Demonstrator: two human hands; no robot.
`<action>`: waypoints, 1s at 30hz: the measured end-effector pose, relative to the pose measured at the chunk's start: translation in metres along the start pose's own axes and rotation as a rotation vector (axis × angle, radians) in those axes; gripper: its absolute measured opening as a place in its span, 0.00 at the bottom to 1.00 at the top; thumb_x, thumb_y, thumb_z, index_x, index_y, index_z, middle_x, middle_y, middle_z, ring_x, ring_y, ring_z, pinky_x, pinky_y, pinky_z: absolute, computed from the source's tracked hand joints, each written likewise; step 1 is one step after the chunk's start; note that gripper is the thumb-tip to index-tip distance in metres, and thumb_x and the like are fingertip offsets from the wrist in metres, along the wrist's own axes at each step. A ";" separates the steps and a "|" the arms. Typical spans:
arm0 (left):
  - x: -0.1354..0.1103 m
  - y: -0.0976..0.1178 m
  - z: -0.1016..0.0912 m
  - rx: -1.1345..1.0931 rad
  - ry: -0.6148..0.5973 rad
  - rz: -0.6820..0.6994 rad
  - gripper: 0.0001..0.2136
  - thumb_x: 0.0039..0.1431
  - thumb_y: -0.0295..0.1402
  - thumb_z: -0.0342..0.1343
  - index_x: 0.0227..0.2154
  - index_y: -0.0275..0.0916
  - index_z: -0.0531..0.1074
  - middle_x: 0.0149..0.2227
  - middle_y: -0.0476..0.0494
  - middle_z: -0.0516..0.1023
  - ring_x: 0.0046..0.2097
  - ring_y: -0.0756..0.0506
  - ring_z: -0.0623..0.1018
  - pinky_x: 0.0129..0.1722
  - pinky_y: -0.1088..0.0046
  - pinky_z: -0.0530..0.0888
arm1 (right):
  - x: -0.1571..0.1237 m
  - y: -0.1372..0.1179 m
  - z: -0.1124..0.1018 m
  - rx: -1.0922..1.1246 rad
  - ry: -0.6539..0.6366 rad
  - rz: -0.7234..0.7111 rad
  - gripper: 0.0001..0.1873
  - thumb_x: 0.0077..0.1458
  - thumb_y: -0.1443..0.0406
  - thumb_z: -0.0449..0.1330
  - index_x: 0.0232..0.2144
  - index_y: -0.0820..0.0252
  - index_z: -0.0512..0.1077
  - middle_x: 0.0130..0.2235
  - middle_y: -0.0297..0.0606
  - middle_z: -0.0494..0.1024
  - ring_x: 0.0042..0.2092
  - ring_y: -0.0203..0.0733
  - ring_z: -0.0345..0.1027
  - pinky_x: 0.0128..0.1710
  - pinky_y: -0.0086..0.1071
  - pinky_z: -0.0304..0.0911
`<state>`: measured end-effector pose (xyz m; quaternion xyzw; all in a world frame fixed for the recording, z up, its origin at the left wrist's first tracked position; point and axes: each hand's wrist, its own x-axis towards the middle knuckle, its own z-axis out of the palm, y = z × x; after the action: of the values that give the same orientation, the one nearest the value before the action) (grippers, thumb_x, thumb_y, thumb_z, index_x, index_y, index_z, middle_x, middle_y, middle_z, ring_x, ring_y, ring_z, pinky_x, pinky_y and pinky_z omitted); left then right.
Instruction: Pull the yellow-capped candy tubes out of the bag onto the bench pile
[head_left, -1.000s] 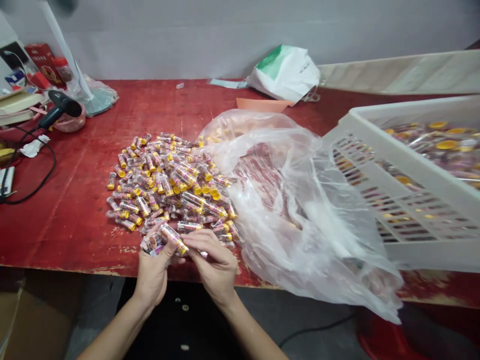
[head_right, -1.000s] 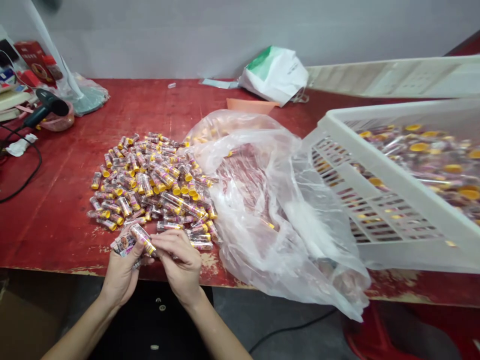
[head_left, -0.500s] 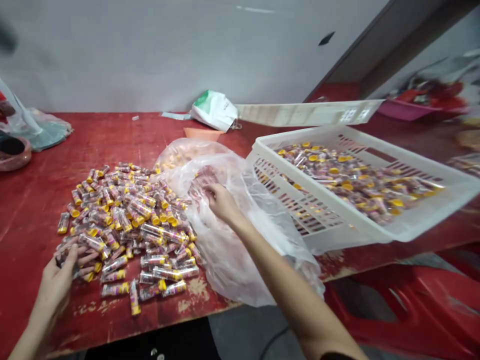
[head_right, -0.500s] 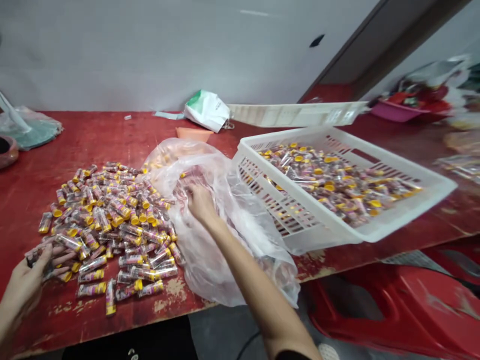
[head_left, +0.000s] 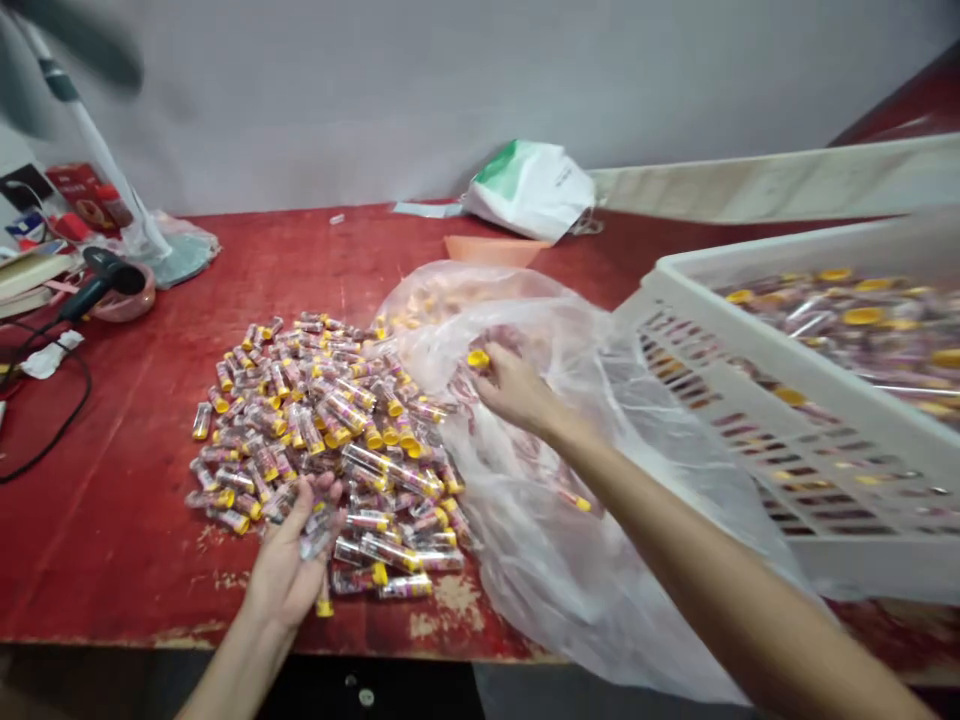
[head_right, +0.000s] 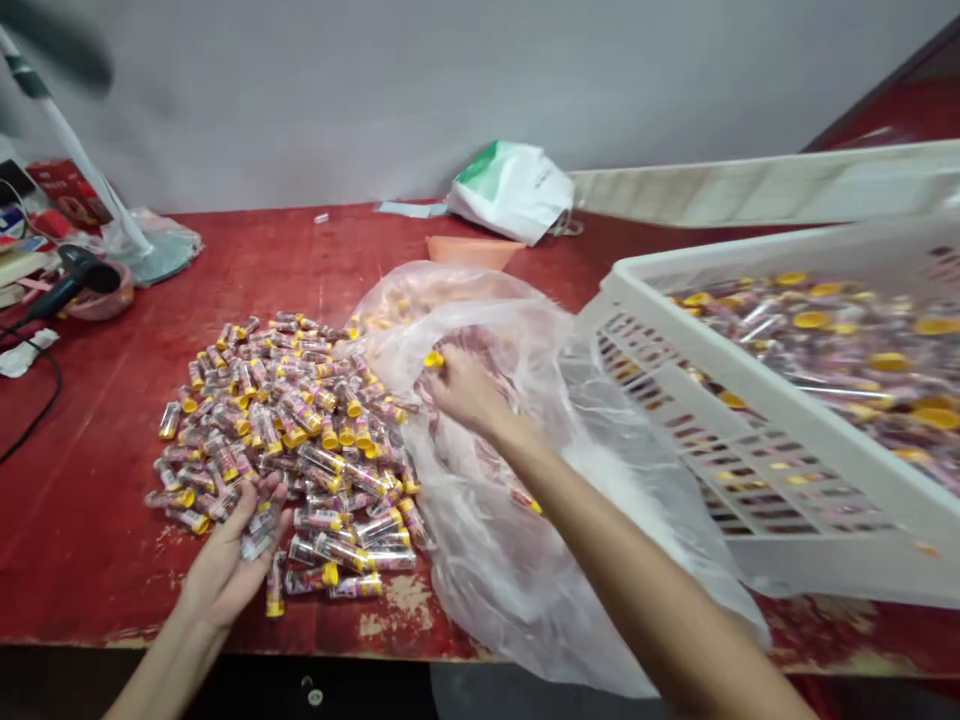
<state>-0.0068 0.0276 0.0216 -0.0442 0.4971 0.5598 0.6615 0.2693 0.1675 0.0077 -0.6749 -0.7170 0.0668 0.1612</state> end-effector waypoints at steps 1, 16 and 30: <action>-0.001 -0.008 0.005 -0.047 -0.024 -0.036 0.04 0.61 0.23 0.57 0.34 0.35 0.75 0.37 0.42 0.83 0.36 0.48 0.82 0.37 0.71 0.81 | -0.028 -0.017 -0.002 0.084 -0.038 -0.044 0.10 0.60 0.61 0.61 0.38 0.65 0.71 0.31 0.37 0.76 0.31 0.37 0.68 0.32 0.30 0.64; -0.030 -0.025 -0.017 -0.088 -0.033 0.303 0.10 0.48 0.29 0.69 0.35 0.40 0.76 0.36 0.49 0.81 0.37 0.49 0.80 0.37 0.74 0.77 | -0.167 -0.153 0.029 1.291 -0.083 -0.044 0.14 0.62 0.54 0.57 0.31 0.57 0.70 0.27 0.31 0.68 0.29 0.37 0.64 0.32 0.31 0.63; -0.038 -0.033 -0.019 -0.028 -0.117 0.304 0.13 0.44 0.27 0.71 0.34 0.38 0.76 0.34 0.50 0.80 0.36 0.50 0.79 0.38 0.74 0.75 | -0.197 -0.154 0.017 1.367 0.025 0.090 0.14 0.58 0.57 0.63 0.44 0.55 0.71 0.34 0.34 0.73 0.33 0.37 0.67 0.34 0.29 0.65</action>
<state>0.0118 -0.0232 0.0226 0.0553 0.4507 0.6620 0.5963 0.1258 -0.0376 0.0125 -0.4514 -0.4832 0.5033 0.5562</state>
